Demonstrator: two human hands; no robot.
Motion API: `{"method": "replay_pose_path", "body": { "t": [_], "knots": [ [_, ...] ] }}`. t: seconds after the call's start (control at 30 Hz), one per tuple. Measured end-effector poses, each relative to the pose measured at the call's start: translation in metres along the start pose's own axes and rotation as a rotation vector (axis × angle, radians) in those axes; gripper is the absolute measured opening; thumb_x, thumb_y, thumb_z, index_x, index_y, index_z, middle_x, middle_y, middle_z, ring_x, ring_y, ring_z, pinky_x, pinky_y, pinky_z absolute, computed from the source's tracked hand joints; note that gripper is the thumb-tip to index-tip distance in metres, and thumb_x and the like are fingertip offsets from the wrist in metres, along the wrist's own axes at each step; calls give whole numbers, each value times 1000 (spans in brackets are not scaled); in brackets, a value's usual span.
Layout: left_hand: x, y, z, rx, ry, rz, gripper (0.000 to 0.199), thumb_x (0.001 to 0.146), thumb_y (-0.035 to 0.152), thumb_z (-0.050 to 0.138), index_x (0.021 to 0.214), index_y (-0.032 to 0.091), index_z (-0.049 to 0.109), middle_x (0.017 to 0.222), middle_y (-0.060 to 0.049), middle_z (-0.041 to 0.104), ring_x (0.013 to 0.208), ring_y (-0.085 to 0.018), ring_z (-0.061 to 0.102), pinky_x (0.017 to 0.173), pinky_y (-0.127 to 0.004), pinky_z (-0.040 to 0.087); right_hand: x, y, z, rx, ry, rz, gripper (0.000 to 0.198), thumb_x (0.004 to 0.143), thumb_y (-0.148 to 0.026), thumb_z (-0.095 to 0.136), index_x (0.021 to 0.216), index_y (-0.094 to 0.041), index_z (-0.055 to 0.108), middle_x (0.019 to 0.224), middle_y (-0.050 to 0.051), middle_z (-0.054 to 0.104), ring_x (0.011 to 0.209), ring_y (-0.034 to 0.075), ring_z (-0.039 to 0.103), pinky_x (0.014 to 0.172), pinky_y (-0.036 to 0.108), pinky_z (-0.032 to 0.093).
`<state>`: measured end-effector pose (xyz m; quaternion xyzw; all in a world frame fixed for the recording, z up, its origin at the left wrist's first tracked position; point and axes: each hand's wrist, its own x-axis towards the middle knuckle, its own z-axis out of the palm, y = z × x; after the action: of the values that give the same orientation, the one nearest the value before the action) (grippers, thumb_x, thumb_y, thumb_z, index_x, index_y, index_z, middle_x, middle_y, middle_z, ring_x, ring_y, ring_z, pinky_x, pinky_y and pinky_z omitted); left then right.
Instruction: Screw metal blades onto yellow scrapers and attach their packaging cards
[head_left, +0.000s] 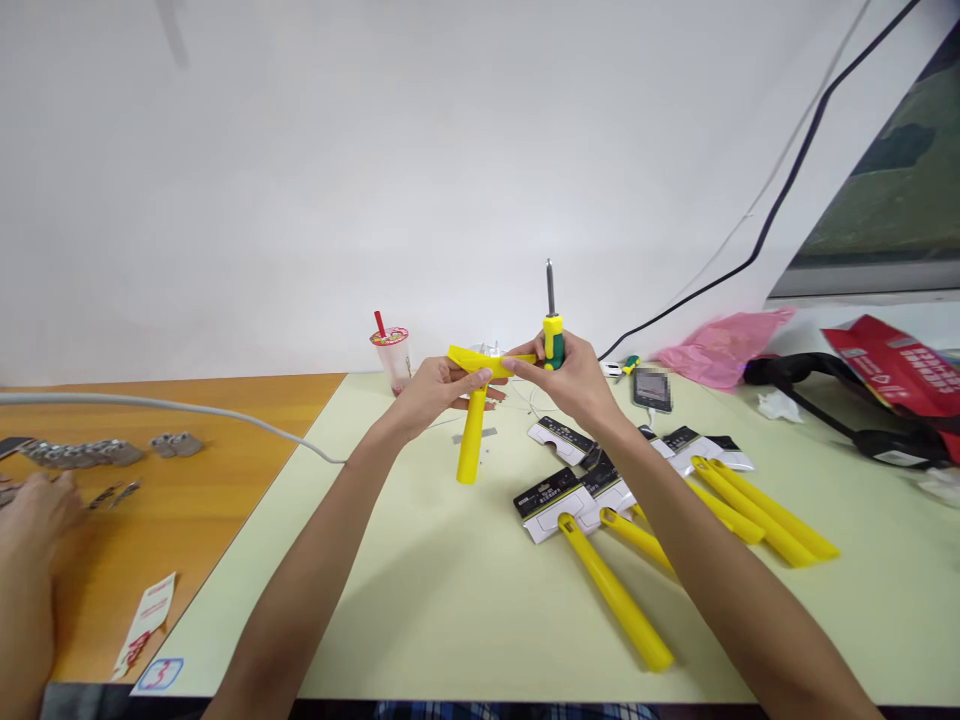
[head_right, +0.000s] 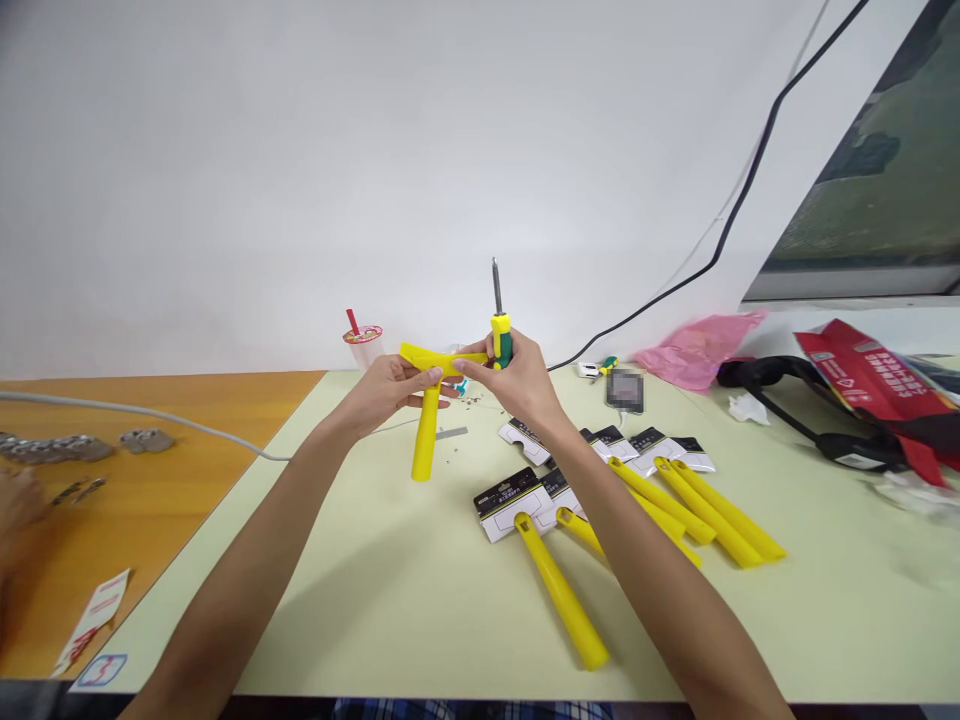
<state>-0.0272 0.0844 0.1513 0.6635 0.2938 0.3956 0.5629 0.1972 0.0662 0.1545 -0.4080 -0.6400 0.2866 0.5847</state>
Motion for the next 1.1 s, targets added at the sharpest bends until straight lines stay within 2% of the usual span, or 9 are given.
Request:
{"method": "replay_pose_path", "body": {
  "t": [0.17, 0.33, 0.47, 0.6, 0.73, 0.83, 0.97, 1.03, 1.1],
  "knots": [
    [0, -2, 1, 33, -32, -24, 54, 88, 54, 89, 125, 15, 80, 135, -22, 78, 112, -35, 80, 98, -53, 67, 2, -1, -5, -145, -45, -26, 45, 84, -53, 86, 73, -24, 52, 92, 6, 82, 79, 22, 67, 73, 38, 50],
    [0, -4, 2, 51, -43, -25, 54, 88, 56, 87, 124, 15, 81, 129, -22, 80, 109, -35, 81, 93, -52, 68, 2, -3, -7, -154, -81, -32, 43, 80, -52, 91, 74, -24, 59, 95, 6, 83, 76, 21, 66, 69, 37, 51],
    [1, -6, 3, 55, -58, -26, 54, 89, 57, 86, 122, 15, 81, 124, -22, 81, 106, -34, 81, 95, -54, 68, 3, -3, -7, -128, -93, -15, 40, 76, -50, 94, 76, -23, 65, 97, 8, 84, 74, 21, 67, 68, 37, 52],
    [1, -8, 3, 66, -74, -27, 56, 86, 58, 89, 119, 14, 82, 125, -22, 81, 103, -33, 82, 98, -55, 66, 4, 0, -6, -105, -127, 33, 41, 73, -53, 95, 79, -21, 71, 87, 7, 81, 73, 21, 68, 69, 37, 53],
    [3, -12, 4, 44, -82, -42, 54, 85, 58, 89, 117, 15, 82, 124, -21, 82, 102, -32, 82, 102, -54, 65, 6, 5, -7, -129, -133, 39, 51, 73, -63, 93, 75, -22, 61, 88, 7, 80, 75, 21, 66, 69, 37, 52],
    [5, -15, 2, 11, -76, -53, 54, 85, 57, 90, 118, 14, 82, 122, -22, 82, 105, -33, 81, 100, -53, 65, 8, 4, -13, -274, -161, 17, 55, 85, -71, 81, 76, -24, 54, 89, 5, 77, 75, 20, 62, 68, 35, 47],
    [9, -20, -3, -42, -48, -47, 53, 86, 55, 89, 118, 13, 81, 118, -22, 82, 105, -32, 80, 97, -50, 65, 1, -19, -31, -659, -214, -75, 52, 105, -73, 52, 82, -26, 49, 76, 3, 64, 69, 21, 55, 64, 35, 37],
    [11, -24, -5, -77, -15, -33, 50, 88, 54, 88, 114, 12, 80, 117, -22, 82, 106, -31, 79, 98, -49, 64, -11, -39, -40, -789, -207, -93, 54, 109, -72, 42, 81, -27, 49, 68, 3, 59, 63, 22, 52, 62, 36, 32],
    [14, -28, -5, -120, 33, -8, 48, 89, 54, 87, 110, 12, 78, 114, -22, 82, 107, -30, 79, 99, -47, 62, -29, -62, -45, -877, -209, -140, 56, 104, -75, 51, 75, -27, 51, 59, 3, 54, 55, 22, 47, 60, 37, 26]
  ]
}}
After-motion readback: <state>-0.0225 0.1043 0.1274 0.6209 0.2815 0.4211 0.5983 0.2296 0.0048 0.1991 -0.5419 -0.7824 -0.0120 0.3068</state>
